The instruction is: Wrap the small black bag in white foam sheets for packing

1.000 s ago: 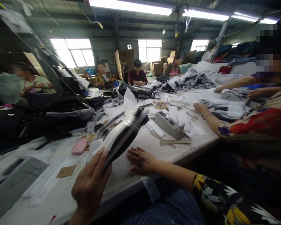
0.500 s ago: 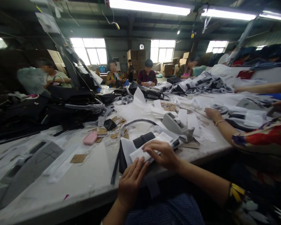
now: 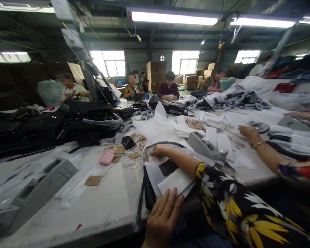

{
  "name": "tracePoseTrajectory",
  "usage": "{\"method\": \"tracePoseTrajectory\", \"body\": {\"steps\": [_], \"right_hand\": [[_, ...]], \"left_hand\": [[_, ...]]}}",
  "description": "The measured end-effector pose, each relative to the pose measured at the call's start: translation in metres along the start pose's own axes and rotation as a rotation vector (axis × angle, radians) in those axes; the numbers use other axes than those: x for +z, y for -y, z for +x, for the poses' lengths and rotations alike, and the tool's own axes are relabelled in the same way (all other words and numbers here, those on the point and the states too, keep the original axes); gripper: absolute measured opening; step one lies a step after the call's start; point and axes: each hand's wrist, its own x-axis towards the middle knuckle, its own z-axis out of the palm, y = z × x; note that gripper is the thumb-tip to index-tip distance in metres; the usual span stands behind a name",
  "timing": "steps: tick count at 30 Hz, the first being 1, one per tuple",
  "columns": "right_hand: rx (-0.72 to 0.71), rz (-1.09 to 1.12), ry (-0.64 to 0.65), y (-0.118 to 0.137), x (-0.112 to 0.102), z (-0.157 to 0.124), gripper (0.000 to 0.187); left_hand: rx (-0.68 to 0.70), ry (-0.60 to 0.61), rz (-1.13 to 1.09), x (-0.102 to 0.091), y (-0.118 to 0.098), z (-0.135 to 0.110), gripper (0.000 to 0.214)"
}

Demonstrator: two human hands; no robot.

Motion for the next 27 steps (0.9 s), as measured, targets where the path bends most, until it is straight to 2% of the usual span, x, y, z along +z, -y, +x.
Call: {"method": "tracePoseTrajectory", "body": {"steps": [2,5,8,10,12,15,17,20,22,23,24,25,27], "right_hand": [[0.024,0.105,0.02,-0.001,-0.006,0.0,0.026],[-0.026,0.253,0.023,0.004,-0.015,-0.007,0.029],[-0.114,0.374,0.008,0.013,-0.022,-0.027,0.032],[-0.243,0.414,0.011,0.016,-0.025,-0.05,0.034],[-0.412,0.358,0.007,0.012,-0.024,-0.081,0.03],[-0.582,0.091,0.001,-0.003,-0.022,-0.131,0.019],[-0.657,-0.046,0.089,-0.013,-0.021,-0.159,0.022],[-0.742,-0.073,0.315,-0.021,-0.029,-0.185,0.033],[-0.704,-0.006,0.449,-0.021,-0.037,-0.19,0.04],[-0.665,0.046,0.472,-0.021,-0.041,-0.189,0.041],[-0.622,0.092,0.436,-0.02,-0.043,-0.187,0.041],[-0.587,0.116,0.337,-0.02,-0.044,-0.183,0.042],[-0.596,0.079,0.071,-0.021,-0.04,-0.175,0.039]], "left_hand": [[-0.009,-0.011,-0.012,0.002,0.0,0.0,0.04],[-0.037,-0.032,-0.026,0.003,0.0,0.001,0.04],[-0.053,-0.005,-0.03,0.002,-0.002,0.002,0.04],[-0.063,0.032,-0.032,0.0,-0.003,0.002,0.04],[-0.075,0.054,-0.04,-0.002,-0.003,0.003,0.041],[-0.08,0.087,-0.059,-0.004,-0.004,0.002,0.041],[-0.092,0.097,-0.079,-0.004,-0.004,0.001,0.041],[-0.135,0.057,-0.127,-0.005,-0.004,0.0,0.034],[-0.149,0.044,-0.154,-0.006,-0.005,0.0,0.031],[-0.148,0.056,-0.157,-0.007,-0.005,0.0,0.031],[-0.145,0.081,-0.156,-0.007,-0.004,0.0,0.033],[-0.142,0.112,-0.151,-0.008,-0.004,0.001,0.036],[-0.138,0.148,-0.139,-0.008,-0.004,0.001,0.04]]}}
